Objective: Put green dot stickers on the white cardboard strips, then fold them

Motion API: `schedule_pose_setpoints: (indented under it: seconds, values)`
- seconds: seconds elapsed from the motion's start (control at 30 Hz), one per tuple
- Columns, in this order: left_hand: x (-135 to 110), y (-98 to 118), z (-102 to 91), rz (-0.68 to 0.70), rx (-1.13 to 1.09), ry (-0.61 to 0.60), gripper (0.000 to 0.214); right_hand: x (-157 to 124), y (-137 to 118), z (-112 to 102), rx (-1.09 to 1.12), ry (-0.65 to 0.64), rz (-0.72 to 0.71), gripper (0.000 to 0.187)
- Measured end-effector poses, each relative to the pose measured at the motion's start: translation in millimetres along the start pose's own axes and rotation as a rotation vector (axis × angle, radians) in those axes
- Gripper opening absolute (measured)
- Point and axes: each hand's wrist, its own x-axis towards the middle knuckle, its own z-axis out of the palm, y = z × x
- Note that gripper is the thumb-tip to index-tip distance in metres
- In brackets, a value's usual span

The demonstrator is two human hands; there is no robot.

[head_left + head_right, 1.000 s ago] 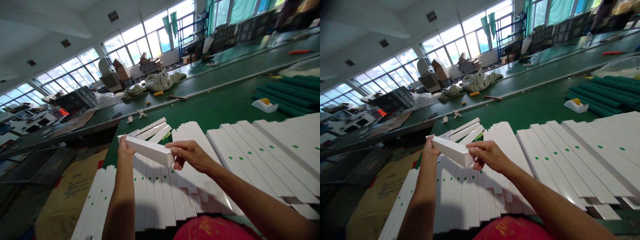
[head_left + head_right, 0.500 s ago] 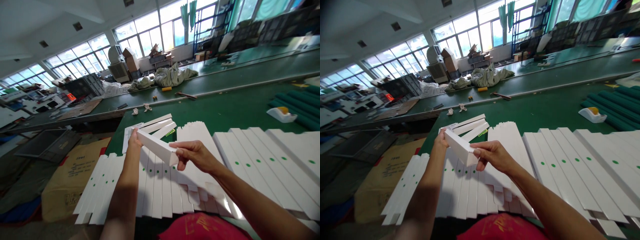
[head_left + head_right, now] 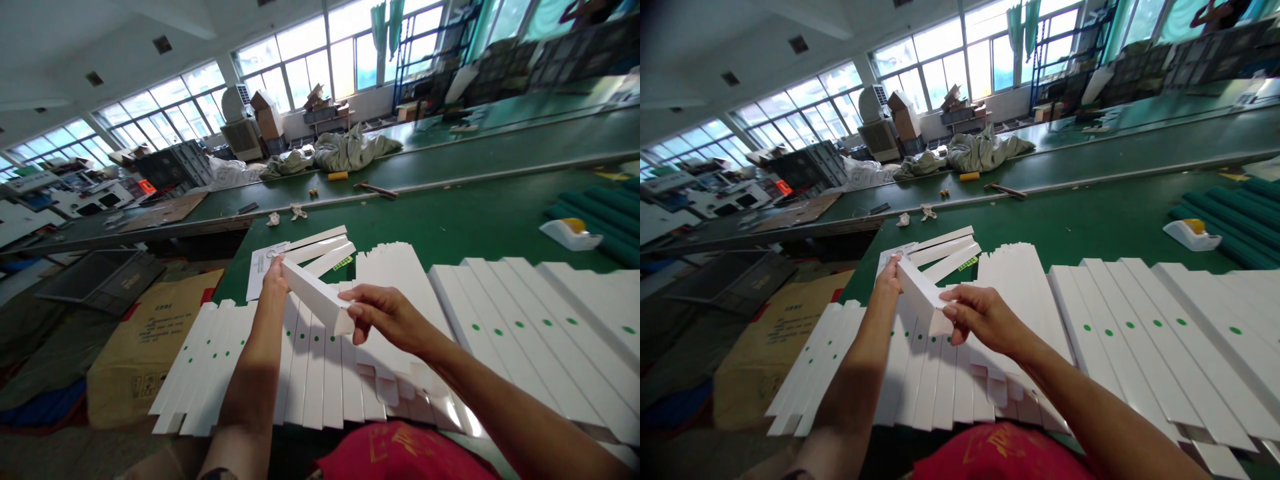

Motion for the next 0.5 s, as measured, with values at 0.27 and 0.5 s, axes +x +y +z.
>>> schedule_pose_setpoints:
  seconds: [0.27, 0.5]
  values:
    - [-1, -6, 1.0, -0.051, 0.016, 0.022, 0.021, -3, 8, 3, -0.138, -0.013, -0.027, 0.033]
    - [10, -16, -0.4, -0.031, -0.006, -0.051, 0.022, -3, 13, 0, -0.069, 0.008, 0.018, 0.04]
